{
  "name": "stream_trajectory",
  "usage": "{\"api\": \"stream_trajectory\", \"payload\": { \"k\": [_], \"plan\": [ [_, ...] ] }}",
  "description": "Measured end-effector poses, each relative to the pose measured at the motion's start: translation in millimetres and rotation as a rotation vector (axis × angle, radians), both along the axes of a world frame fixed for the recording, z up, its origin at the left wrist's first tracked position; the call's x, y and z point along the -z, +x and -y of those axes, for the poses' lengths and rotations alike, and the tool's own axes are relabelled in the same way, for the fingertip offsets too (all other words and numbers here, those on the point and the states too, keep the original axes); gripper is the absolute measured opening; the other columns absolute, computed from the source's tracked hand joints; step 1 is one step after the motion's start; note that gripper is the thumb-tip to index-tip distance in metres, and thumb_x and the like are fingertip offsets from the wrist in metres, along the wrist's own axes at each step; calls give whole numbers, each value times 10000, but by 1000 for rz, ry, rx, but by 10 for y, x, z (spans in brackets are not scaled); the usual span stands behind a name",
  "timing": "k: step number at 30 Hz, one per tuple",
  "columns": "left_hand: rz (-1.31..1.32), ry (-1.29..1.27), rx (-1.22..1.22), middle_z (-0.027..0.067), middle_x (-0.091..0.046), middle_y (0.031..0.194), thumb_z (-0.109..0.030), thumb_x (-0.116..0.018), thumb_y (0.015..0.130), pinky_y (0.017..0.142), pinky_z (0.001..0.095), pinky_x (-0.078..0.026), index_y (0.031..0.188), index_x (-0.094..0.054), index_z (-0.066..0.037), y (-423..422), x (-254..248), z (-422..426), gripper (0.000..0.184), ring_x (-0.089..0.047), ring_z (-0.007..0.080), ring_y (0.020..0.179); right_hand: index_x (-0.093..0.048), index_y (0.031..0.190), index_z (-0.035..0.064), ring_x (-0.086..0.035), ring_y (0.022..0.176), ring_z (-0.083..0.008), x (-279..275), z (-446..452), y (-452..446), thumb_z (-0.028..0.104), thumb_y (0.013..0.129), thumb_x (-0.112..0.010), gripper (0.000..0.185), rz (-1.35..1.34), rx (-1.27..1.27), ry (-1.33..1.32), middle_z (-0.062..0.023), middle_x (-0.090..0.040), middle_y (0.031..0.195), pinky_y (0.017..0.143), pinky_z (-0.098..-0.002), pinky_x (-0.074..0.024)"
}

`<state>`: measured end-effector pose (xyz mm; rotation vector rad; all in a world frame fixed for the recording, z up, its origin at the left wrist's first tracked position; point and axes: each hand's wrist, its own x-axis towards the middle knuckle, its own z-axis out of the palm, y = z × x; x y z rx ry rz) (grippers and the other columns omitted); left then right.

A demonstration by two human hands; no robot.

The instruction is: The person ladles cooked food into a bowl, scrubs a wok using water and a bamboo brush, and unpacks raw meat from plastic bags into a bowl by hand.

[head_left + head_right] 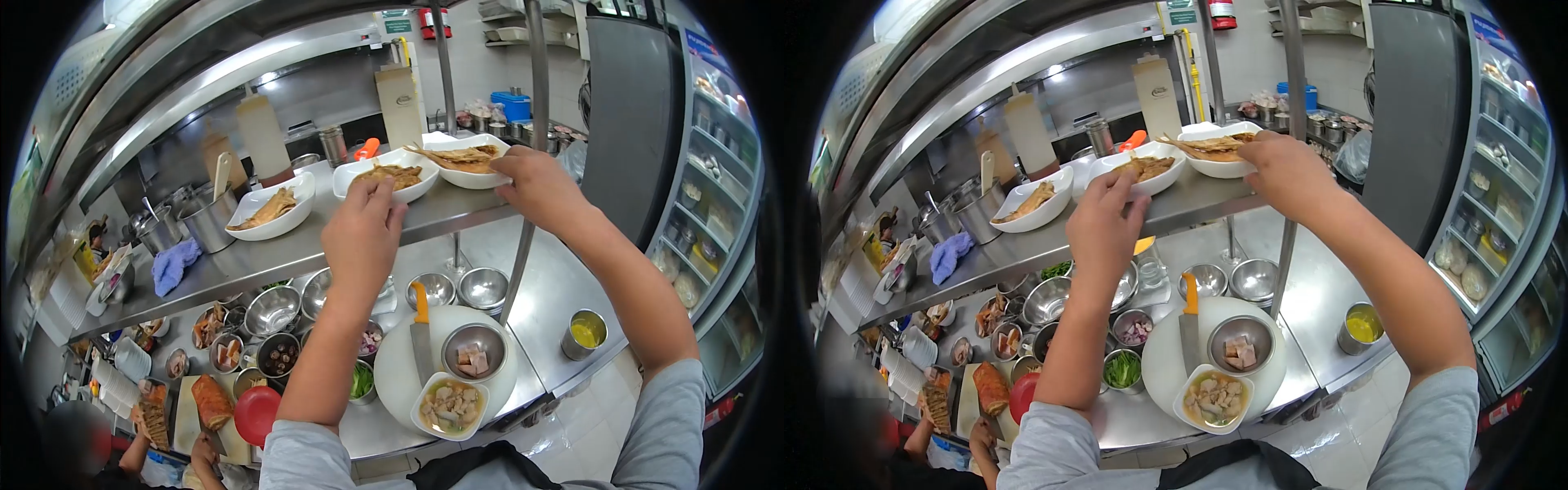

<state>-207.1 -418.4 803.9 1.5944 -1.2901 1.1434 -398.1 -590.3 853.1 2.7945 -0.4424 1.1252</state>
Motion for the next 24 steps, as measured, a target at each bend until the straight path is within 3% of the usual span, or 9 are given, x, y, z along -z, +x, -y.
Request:
{"api": "stream_trajectory", "payload": {
  "k": [6,8,11,13,15,16,18,22,24],
  "plan": [
    [-32,-225,306,110,-650,973,-22,-727,758,534,272,-481,1038,-689,-20,-241,319,-576,283,-587,182,614,-684,1027,24,-633,888,-360,-710,-310,193,201,827,-647,269,179,-32,-2,-185,-668,1028,839,-423,-497],
    [-211,-130,341,121,-646,945,-13,-714,766,522,266,-476,1031,-685,-8,-280,770,-769,267,-585,181,615,-682,1091,44,-664,710,-203,-775,-90,380,184,841,-693,287,373,-124,-355,-100,-706,919,683,-309,-524],
    [-623,279,258,143,-632,836,-154,-671,852,581,314,-507,1040,-663,11,-390,1548,-997,250,-619,237,633,-683,1098,48,-642,693,-102,-651,-449,284,179,856,-688,275,404,-199,-49,-66,-711,918,628,-251,-504],
    [-743,682,69,165,-656,833,-289,-613,903,649,387,-522,1067,-657,7,-356,2326,-1181,342,-650,300,683,-683,1106,51,-619,681,-72,-457,-477,143,164,862,-683,269,402,-175,-40,-51,-710,913,613,-226,-492],
    [-823,943,29,165,-649,759,-329,-559,943,629,354,-509,1131,-628,20,-447,2805,-1399,401,-641,211,640,-676,1128,44,-584,653,-48,-264,-453,-47,138,881,-667,265,396,-155,-26,-28,-703,953,581,-187,-465],
    [-826,957,34,165,-649,759,-329,-559,943,629,354,-509,1131,-628,20,-496,2961,-1458,401,-641,211,640,-676,1128,44,-584,653,-48,-148,-416,-138,138,881,-667,265,390,-145,-16,-28,-703,953,581,-187,-465],
    [-1317,943,164,160,-670,746,-375,-500,966,660,407,-526,1173,-595,17,-648,3097,-1526,454,-667,305,682,-660,1156,29,-575,655,-46,123,-319,-338,137,893,-662,284,590,-129,337,-26,-691,994,575,-186,-453],
    [-1844,785,444,71,-598,632,-269,-387,1026,414,265,-444,1071,-540,-10,-787,3352,-1446,304,-577,133,472,-679,1103,41,-640,685,-129,798,-98,-1082,212,877,-659,284,557,32,588,-51,-712,946,625,-266,-513],
    [-1805,706,432,93,-597,636,-199,-352,1019,419,255,-463,1066,-518,24,-930,3146,-1328,282,-580,136,467,-668,1142,36,-566,635,-33,1219,97,-1567,214,895,-661,304,446,216,548,-4,-690,899,549,-183,-448]
  ]
}}
